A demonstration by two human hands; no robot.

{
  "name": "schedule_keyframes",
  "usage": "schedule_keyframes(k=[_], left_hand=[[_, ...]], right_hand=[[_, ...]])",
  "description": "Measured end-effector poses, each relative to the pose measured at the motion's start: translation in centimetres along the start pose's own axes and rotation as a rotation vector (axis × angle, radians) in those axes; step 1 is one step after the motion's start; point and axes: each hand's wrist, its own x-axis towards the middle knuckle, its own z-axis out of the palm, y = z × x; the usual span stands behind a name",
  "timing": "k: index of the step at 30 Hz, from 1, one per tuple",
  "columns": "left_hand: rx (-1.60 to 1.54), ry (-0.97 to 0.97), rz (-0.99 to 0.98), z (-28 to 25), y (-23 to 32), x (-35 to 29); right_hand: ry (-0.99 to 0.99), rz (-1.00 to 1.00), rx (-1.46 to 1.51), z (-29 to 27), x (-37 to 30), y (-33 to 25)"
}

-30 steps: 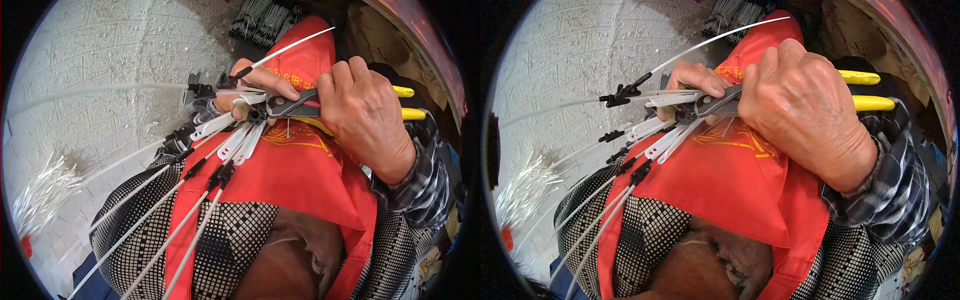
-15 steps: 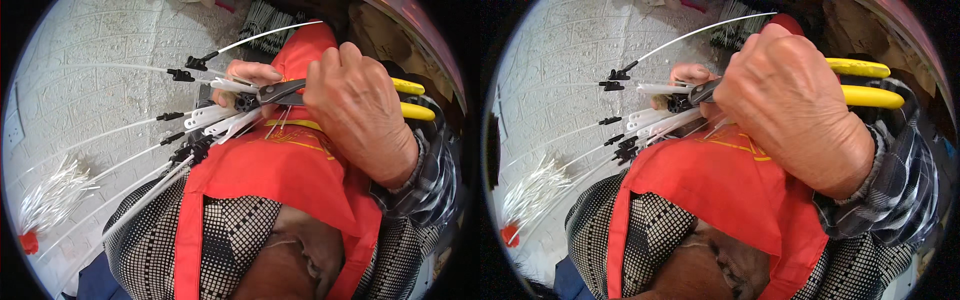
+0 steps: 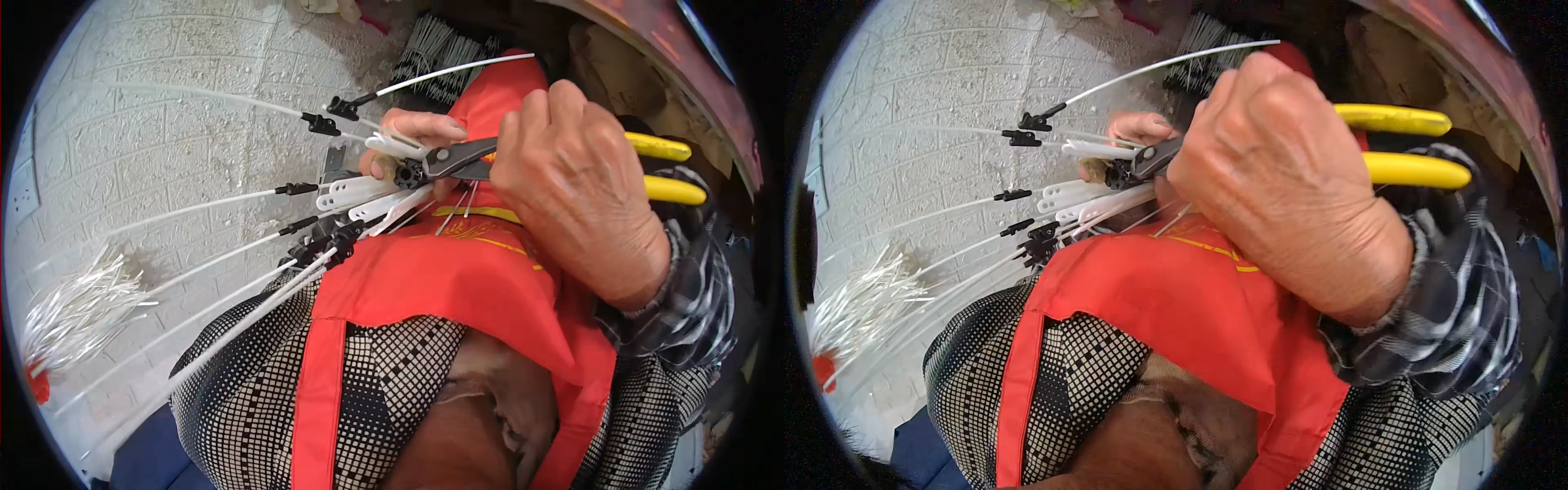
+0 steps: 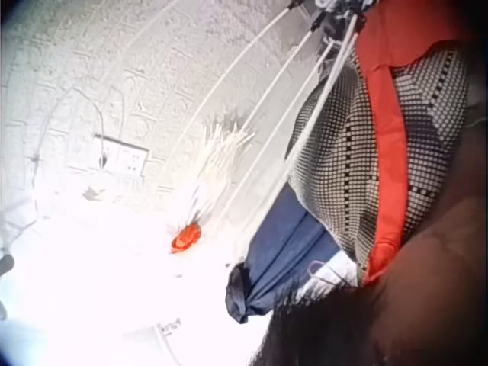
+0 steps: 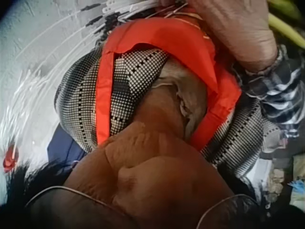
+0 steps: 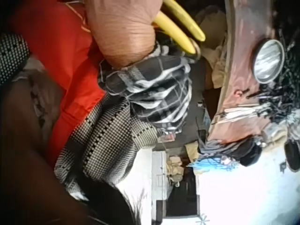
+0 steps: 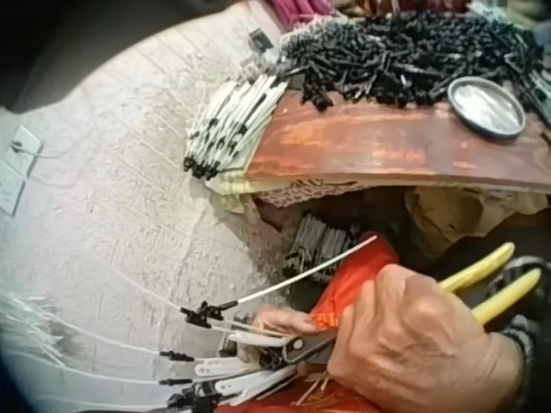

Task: Assembling plastic components onto bundles of white wires and using pliers to secure or trim them.

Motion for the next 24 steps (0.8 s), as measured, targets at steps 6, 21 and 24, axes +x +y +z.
schedule_keyframes(k=[6, 21, 24], left_hand=[[0.111, 0.060, -0.075, -1.7, 0.4, -1.5], [0.207, 0.160, 0.190, 1.8, 1.9, 2.6], [0.165, 0.216, 0.155, 3.2, 0.5, 4.0]], right_hand=[[0.029, 0.096, 0.107, 1.3, -0.2, -0.8], [-0.027, 0.715, 0.043, 7.8, 5.3, 17.3], [0.000, 0.703, -0.020, 9.5, 5.2, 18.5]])
